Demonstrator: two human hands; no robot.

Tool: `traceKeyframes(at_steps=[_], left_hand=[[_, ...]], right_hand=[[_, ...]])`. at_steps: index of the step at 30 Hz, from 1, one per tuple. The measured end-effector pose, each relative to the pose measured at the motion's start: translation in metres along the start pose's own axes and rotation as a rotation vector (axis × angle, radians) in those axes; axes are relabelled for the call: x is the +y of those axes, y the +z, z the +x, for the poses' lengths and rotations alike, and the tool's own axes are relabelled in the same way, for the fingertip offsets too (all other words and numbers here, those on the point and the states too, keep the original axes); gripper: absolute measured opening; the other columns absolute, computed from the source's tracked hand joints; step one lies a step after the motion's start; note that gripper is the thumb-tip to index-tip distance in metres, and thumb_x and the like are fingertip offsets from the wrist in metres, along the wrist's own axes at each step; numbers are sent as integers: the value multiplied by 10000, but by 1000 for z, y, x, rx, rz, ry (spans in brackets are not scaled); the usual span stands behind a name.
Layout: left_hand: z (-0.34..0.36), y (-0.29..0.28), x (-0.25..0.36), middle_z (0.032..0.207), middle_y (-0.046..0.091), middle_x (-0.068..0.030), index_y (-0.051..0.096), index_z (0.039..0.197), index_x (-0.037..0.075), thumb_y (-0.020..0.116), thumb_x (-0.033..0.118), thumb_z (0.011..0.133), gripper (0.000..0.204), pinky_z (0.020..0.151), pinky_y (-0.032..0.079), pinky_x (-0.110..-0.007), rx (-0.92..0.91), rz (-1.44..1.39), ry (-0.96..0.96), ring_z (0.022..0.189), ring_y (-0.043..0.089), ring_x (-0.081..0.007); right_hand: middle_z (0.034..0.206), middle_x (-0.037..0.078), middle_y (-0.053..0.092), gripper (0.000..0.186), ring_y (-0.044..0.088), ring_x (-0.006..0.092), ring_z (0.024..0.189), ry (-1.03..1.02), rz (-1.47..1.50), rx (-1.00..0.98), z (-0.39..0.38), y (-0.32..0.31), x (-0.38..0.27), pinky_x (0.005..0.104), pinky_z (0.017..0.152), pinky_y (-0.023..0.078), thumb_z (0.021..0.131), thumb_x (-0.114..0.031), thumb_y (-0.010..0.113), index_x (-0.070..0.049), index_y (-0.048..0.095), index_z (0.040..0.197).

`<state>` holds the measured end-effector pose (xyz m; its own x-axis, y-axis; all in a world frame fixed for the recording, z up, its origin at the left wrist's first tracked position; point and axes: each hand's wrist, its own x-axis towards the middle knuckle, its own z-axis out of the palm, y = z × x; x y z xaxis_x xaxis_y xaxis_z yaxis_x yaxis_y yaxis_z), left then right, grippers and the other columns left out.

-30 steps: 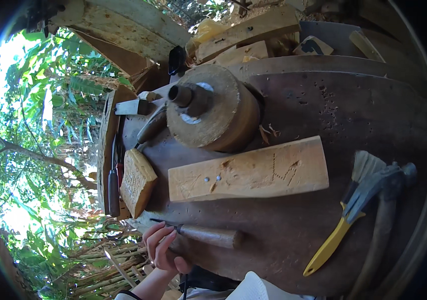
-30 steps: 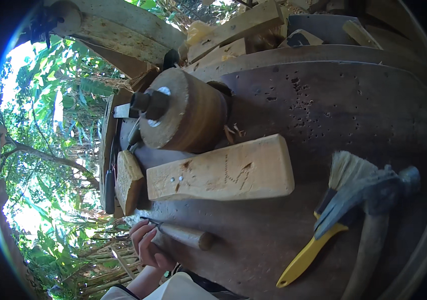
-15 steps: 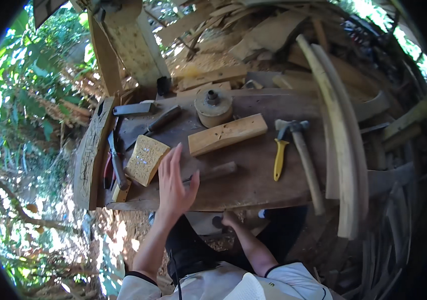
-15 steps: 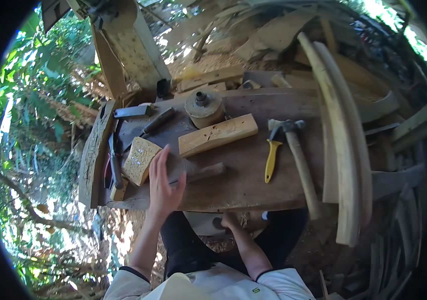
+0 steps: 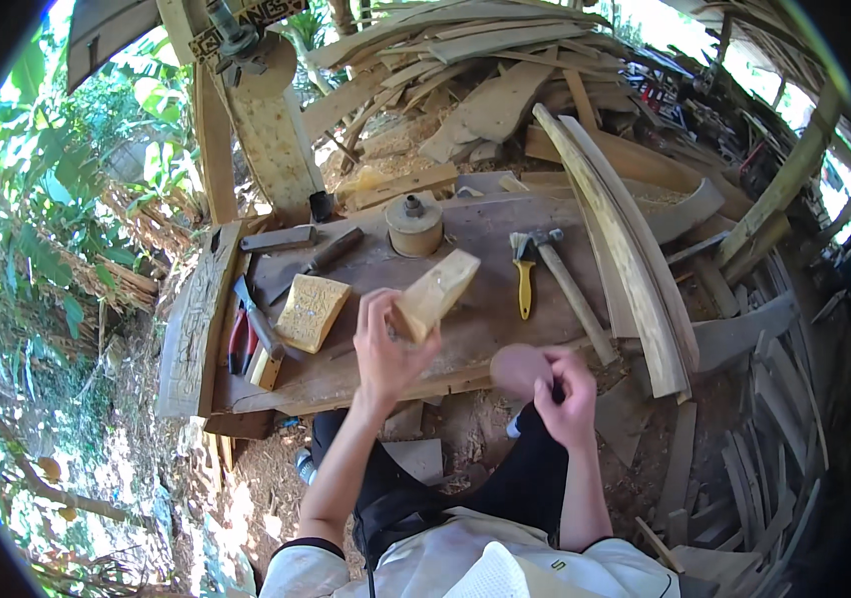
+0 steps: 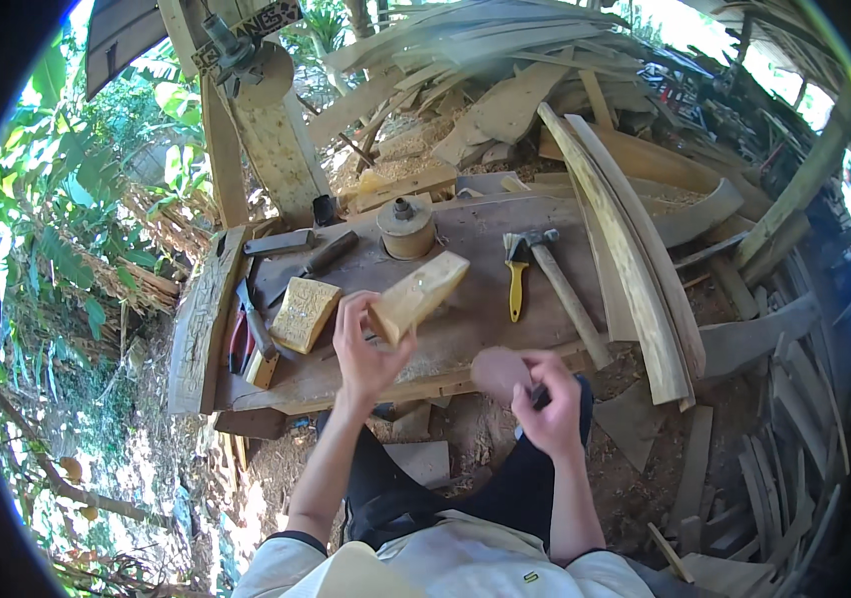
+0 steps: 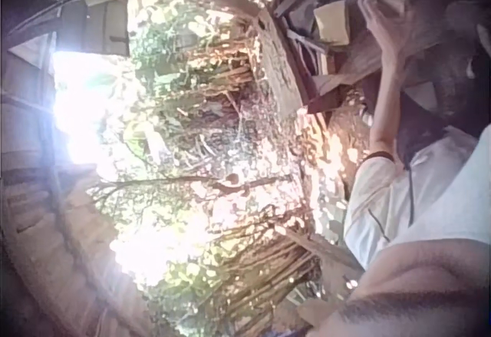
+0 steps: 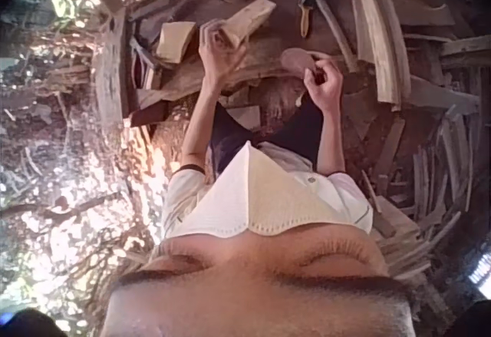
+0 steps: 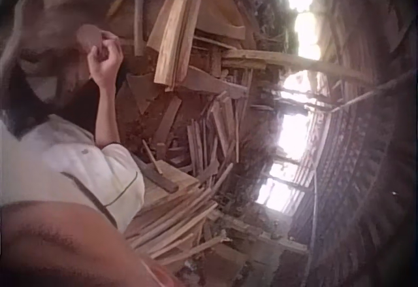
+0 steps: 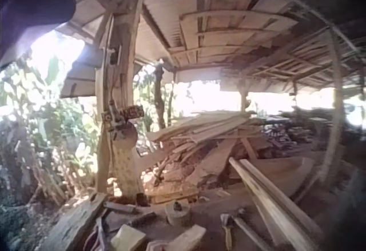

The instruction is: The person uses a hammer and chisel to carve a small rectangular block of wood on a workbench. After carving, they smooth the wood surface using a sanding block. The person handles the wood and tools directly throughout the process.

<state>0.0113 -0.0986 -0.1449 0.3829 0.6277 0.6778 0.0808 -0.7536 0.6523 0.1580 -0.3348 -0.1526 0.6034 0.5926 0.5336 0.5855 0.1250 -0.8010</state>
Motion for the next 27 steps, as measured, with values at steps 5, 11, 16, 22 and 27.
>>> traceKeyframes(at_steps=[5, 11, 16, 22, 27], left_hand=[[-50, 1, -4, 1190, 731, -225, 572, 1279, 37, 887, 189, 698, 678, 931, 591, -382, -65, -178, -100, 1076, 749, -300], [-64, 18, -36, 1205, 731, -204, 601, 1390, 19, 898, 212, 706, 770, 919, 592, -386, -216, -171, -82, 1093, 737, -316], [-51, 23, -23, 1152, 741, -218, 624, 1380, 31, 891, 204, 728, 725, 903, 590, -389, -268, -219, -194, 1067, 741, -329], [-49, 9, -24, 1047, 770, -194, 671, 1337, 29, 895, 139, 701, 683, 858, 590, -336, -337, -265, -261, 984, 761, -203], [-43, 8, -24, 997, 785, -152, 666, 1358, 45, 882, 89, 682, 711, 824, 588, -309, -383, -299, -320, 907, 740, -119]], right_hand=[[1312, 193, 692, 117, 711, 325, 1138, -185, -90, -10, 51, 46, -26, 385, 920, 562, 897, 0, 651, 8, 590, 996], [1366, 183, 659, 289, 628, 327, 1283, -339, -85, -400, 46, 93, -7, 443, 1068, 523, 966, 25, 579, 3, 636, 1248], [1412, 167, 631, 364, 541, 331, 1387, -234, -183, -275, 66, 79, 21, 433, 1150, 463, 995, 11, 564, -21, 661, 1345], [1402, 166, 638, 358, 547, 323, 1382, -343, -103, -408, 53, 90, 15, 434, 1162, 445, 984, 1, 579, -10, 663, 1332], [1372, 156, 656, 358, 579, 323, 1344, -361, -228, -280, 59, 92, 33, 462, 1128, 472, 961, -8, 610, -38, 688, 1309]])
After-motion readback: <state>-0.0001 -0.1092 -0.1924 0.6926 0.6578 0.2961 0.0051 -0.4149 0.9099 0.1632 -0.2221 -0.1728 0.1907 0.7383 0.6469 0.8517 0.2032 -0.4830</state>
